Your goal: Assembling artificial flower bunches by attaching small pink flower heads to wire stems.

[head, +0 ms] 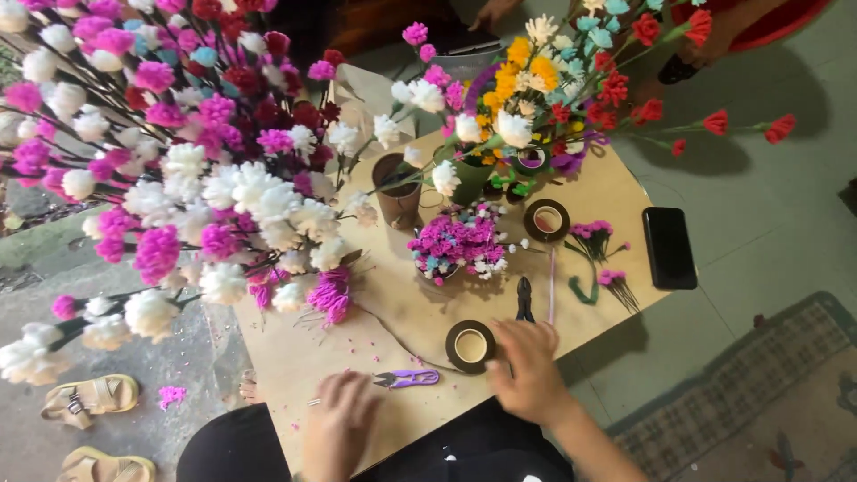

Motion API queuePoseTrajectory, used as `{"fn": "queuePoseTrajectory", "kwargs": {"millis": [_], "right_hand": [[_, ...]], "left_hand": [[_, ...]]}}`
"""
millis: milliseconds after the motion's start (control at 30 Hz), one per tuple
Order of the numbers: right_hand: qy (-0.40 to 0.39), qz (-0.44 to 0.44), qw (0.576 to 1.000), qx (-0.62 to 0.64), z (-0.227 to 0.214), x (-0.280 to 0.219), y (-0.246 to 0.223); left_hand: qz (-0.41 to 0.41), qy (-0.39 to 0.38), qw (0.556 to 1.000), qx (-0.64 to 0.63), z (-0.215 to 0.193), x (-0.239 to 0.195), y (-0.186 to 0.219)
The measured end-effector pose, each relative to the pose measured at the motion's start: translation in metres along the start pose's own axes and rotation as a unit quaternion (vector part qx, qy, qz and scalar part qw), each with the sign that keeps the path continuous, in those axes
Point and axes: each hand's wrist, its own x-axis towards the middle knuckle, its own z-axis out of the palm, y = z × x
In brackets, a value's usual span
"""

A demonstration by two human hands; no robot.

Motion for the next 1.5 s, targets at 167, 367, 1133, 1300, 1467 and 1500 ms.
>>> {"fn": "queuePoseTrajectory", "kwargs": {"millis": [167, 367, 1133, 1300, 1467, 1500], "right_hand": [[-0.163, 0.051, 0.985, 0.003, 0.011, 0.011, -0.009], [-0.298, 0.037, 0.953, -0.05, 0.002, 0.016, -0.005], [0.212, 0.24, 0.947, -0.022, -0.092, -0.004, 0.176], [0.217, 0.233, 0.948, -0.017, -0.097, 0.037, 0.163], [0.176, 0.278, 0.944, 0.009, -0.076, 0.036, 0.138], [0.148, 0.273, 0.95, 0.003, -0.066, 0.03, 0.133]], "left_hand": [[0.045, -0.067, 0.996, 0.031, 0.02, 0.013, 0.027], [0.016, -0.099, 0.992, 0.071, 0.028, 0.011, 0.025], [0.119, -0.002, 0.989, 0.089, 0.045, 0.009, -0.049], [0.101, -0.017, 0.988, 0.119, 0.044, 0.008, -0.056], [0.086, -0.03, 0.985, 0.146, 0.046, -0.008, -0.066], [0.065, -0.061, 0.982, 0.167, 0.044, -0.01, -0.064]]}}
